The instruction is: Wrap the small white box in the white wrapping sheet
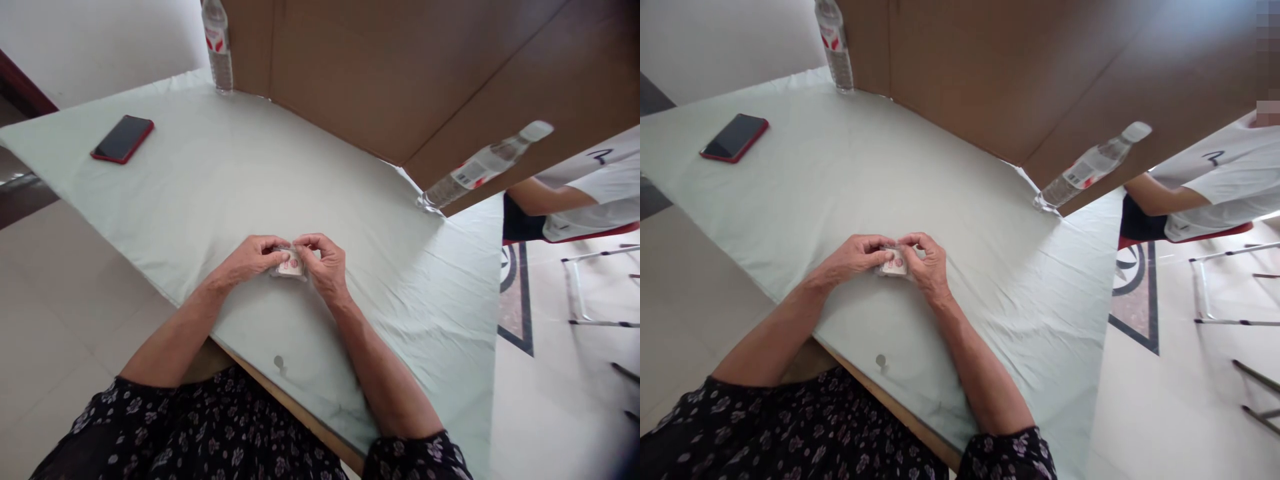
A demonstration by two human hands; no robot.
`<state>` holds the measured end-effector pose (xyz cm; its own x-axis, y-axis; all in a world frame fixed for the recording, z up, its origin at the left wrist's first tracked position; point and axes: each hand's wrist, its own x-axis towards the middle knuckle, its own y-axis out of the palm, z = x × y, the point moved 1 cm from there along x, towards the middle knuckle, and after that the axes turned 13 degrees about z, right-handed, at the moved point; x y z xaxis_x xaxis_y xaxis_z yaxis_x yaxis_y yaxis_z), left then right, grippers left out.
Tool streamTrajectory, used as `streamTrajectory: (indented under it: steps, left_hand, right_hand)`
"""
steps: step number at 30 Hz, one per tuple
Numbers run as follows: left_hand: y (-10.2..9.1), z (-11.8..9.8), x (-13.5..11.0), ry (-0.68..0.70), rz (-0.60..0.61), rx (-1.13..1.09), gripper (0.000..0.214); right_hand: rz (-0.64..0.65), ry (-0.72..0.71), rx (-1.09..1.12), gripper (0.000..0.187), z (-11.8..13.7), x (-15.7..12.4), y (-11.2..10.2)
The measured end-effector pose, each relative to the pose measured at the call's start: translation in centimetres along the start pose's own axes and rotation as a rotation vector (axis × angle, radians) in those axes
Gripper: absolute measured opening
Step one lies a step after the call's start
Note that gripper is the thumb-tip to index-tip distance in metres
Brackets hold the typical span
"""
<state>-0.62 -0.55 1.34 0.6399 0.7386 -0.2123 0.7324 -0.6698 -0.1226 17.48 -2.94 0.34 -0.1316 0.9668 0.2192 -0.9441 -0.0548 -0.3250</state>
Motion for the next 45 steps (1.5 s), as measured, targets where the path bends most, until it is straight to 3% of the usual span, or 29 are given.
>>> streamTrajectory:
  steps: [4,11,17,21,22,25,30,33,39,45]
  left_hand:
    - [-0.2,0.3,0.2,0.019,-0.018,0.049,0.041]
    - [-0.4,0.5,0.3,0.036,-0.031,0.101,0.038]
    - [-0.2,0.3,0.2,0.032,-0.048,0.054,0.039]
    - [-0.1,0.0,0.0,0.022,-0.043,-0.005,0.037]
    - [0.0,-0.1,0.0,0.022,-0.041,-0.015,0.036]
    - [0.1,-0.2,0.0,0.036,-0.048,-0.019,0.036]
    - [-0.1,0.2,0.3,0.131,-0.18,-0.011,0.051]
    - [-0.2,0.6,0.5,0.15,-0.235,0.073,0.062]
    - [0.1,1.2,0.8,0.153,-0.209,0.186,0.065]
    - [0.0,1.7,1.0,0.176,-0.201,0.166,0.067]
  right_hand:
    - [0.008,-0.097,-0.167,0.009,0.4,-0.9,0.3]
    - [0.133,-0.269,-0.483,0.012,0.9,-2.0,0.0]
    - [0.14,-0.187,-0.305,0.014,0.5,-2.0,-1.5]
    - [0.303,-0.074,-0.217,0.073,-1.2,-1.6,-1.9]
    - [0.342,-0.053,-0.22,0.08,-1.6,-1.5,-1.7]
    - [0.346,-0.033,-0.236,0.073,-2.2,-1.6,-1.0]
    - [0.167,-0.101,-0.238,0.063,-2.4,-1.8,-0.6]
    - [0.156,-0.021,-0.263,0.063,-3.1,-1.5,-1.0]
    - [0.206,0.0,-0.246,0.078,-3.5,-1.6,-1.6]
    - [0.045,0.073,-0.059,0.055,-2.7,-2.1,-1.8]
